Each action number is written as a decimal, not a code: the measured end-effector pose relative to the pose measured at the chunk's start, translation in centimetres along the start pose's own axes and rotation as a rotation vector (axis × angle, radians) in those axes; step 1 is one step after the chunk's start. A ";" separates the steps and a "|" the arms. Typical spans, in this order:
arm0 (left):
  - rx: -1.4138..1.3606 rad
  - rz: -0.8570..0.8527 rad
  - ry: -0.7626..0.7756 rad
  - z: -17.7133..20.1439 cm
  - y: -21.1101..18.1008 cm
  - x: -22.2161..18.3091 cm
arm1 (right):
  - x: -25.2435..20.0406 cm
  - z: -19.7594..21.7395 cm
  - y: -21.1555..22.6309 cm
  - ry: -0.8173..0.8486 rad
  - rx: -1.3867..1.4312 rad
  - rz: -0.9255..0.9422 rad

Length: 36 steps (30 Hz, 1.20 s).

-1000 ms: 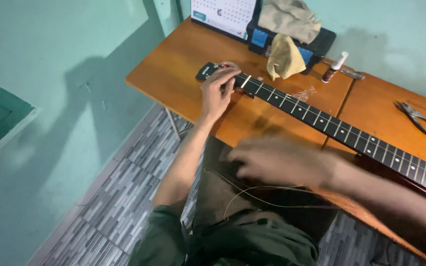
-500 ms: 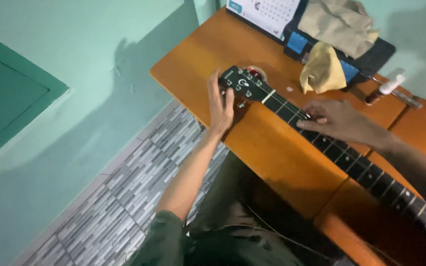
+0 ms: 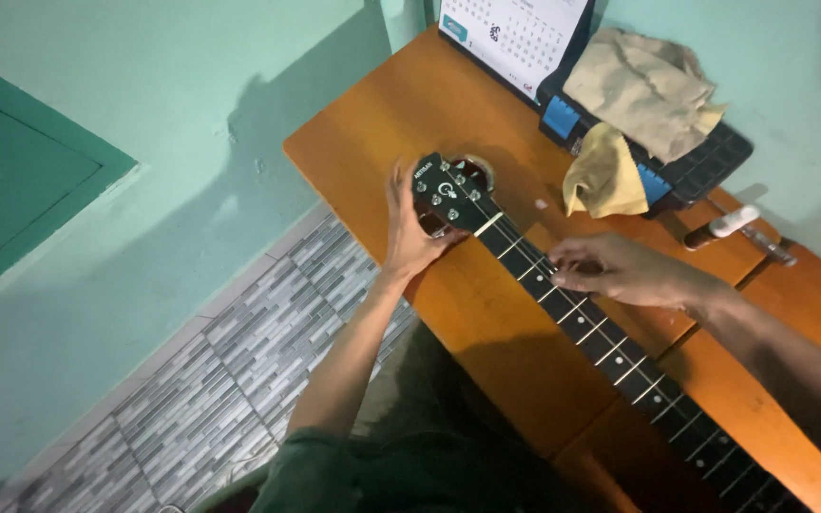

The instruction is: Cleaning the guitar headstock and tuning the strings by winding and adjusting the tuning pegs.

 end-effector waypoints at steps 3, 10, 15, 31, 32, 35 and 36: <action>-0.022 0.019 0.010 0.0 1.4 0.0 | 1.1 0.7 -0.6 0.063 0.016 0.022; -0.161 0.121 -0.011 -0.4 2.2 0.6 | 6.4 1.3 4.7 -0.116 0.100 0.118; -0.160 0.011 -0.039 -0.2 1.3 0.9 | 6.2 0.1 8.8 -0.259 0.095 -0.245; 0.005 -0.131 -0.097 -1.2 -0.3 2.0 | 15.2 -4.2 -11.2 0.518 2.525 -0.255; 0.003 -0.090 -0.093 -1.2 -0.2 1.8 | 13.3 -4.4 -9.9 0.277 2.069 -0.253; -0.002 -0.041 -0.080 -1.0 -0.9 1.5 | 7.6 -1.7 -2.7 -0.207 0.882 -0.197; -0.007 -0.029 -0.070 -1.1 -1.3 1.5 | 5.3 0.8 1.1 -0.434 0.150 -0.141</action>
Point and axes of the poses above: each hand's wrist, its own x-axis towards the middle knuckle, its own z-axis out of the back of the hand, y = z × x, the point moved 8 cm from there along x, towards the middle knuckle, and after that the axes turned 6 degrees about -y, right-handed, at the moved point
